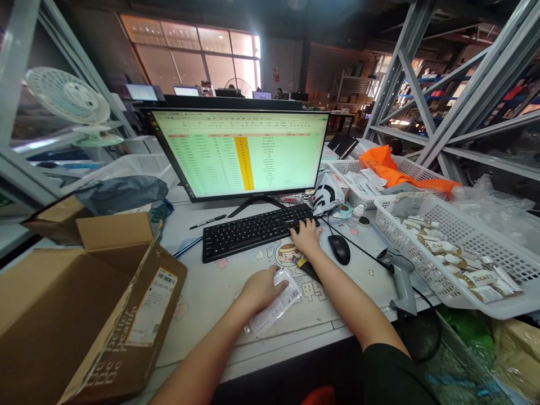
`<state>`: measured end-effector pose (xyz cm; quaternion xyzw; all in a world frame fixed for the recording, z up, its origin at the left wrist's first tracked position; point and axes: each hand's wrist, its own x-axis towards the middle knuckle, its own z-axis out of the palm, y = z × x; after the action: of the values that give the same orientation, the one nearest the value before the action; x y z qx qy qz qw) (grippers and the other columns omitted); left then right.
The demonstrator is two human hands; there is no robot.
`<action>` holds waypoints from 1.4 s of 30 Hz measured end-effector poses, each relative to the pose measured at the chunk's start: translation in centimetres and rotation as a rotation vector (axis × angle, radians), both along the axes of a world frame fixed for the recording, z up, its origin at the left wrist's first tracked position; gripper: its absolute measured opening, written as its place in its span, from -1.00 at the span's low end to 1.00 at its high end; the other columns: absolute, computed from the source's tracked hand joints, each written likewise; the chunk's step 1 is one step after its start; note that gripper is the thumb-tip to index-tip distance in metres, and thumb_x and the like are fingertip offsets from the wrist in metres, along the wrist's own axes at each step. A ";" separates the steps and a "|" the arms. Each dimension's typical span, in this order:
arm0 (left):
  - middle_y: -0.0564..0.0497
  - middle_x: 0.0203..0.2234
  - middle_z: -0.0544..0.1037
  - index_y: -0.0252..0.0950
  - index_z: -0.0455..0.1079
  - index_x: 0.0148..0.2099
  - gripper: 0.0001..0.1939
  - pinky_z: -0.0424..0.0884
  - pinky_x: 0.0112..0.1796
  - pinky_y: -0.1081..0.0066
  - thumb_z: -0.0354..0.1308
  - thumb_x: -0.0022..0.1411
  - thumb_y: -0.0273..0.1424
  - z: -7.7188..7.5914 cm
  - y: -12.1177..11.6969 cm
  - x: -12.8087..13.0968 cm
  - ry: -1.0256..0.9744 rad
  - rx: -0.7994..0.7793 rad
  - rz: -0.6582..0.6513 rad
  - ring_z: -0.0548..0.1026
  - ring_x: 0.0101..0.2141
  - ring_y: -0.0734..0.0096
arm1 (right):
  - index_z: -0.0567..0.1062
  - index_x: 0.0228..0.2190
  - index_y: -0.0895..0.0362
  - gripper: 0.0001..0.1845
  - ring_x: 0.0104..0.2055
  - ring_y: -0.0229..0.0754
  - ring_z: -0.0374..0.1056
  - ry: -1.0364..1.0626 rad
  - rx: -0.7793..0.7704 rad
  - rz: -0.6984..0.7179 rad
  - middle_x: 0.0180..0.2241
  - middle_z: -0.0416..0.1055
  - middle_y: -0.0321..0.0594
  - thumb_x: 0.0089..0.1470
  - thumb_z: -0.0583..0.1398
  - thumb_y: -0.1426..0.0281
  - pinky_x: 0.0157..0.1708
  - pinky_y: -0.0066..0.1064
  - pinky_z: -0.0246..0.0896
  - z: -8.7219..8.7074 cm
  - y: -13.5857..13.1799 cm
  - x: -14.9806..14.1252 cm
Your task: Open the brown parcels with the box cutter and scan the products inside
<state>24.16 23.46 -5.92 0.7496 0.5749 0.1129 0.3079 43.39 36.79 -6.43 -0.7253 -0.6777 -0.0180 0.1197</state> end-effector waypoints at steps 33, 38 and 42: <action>-0.24 -0.05 0.61 -0.31 0.45 0.07 -0.49 0.50 -0.07 0.03 0.13 0.23 -0.06 0.8 -0.4 -0.6 -0.099 -0.063 -0.028 0.56 -0.02 -0.20 | 0.47 0.20 0.14 -0.44 0.48 0.26 -0.29 -0.195 -0.016 0.217 0.43 -0.05 0.02 0.46 -0.04 0.08 0.29 0.52 -0.42 2.1 3.4 -6.9; -0.25 -0.05 0.60 -0.33 0.45 0.10 -0.47 0.51 -0.07 0.03 0.12 0.24 -0.07 0.9 -0.5 -0.4 -0.098 -0.075 -0.052 0.56 -0.02 -0.19 | 0.33 0.30 0.16 -0.42 0.45 0.17 -0.15 -0.178 0.032 0.184 0.39 0.06 0.02 0.45 0.00 0.10 0.31 0.48 -0.29 1.4 0.9 -4.4; -0.25 -0.05 0.60 -0.35 0.45 0.10 -0.47 0.51 -0.06 0.02 0.12 0.26 -0.07 0.8 -0.6 -0.2 -0.073 -0.080 -0.071 0.57 -0.04 -0.18 | 0.27 0.35 0.11 -0.40 0.46 0.20 -0.18 -0.169 -0.010 0.203 0.41 0.01 0.03 0.45 -0.02 0.10 0.31 0.46 -0.28 1.0 1.4 -4.8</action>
<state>23.97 22.85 -5.10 0.7519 0.5404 0.1062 0.3623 38.58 38.23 -5.46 -0.6495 -0.7553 -0.0635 0.0598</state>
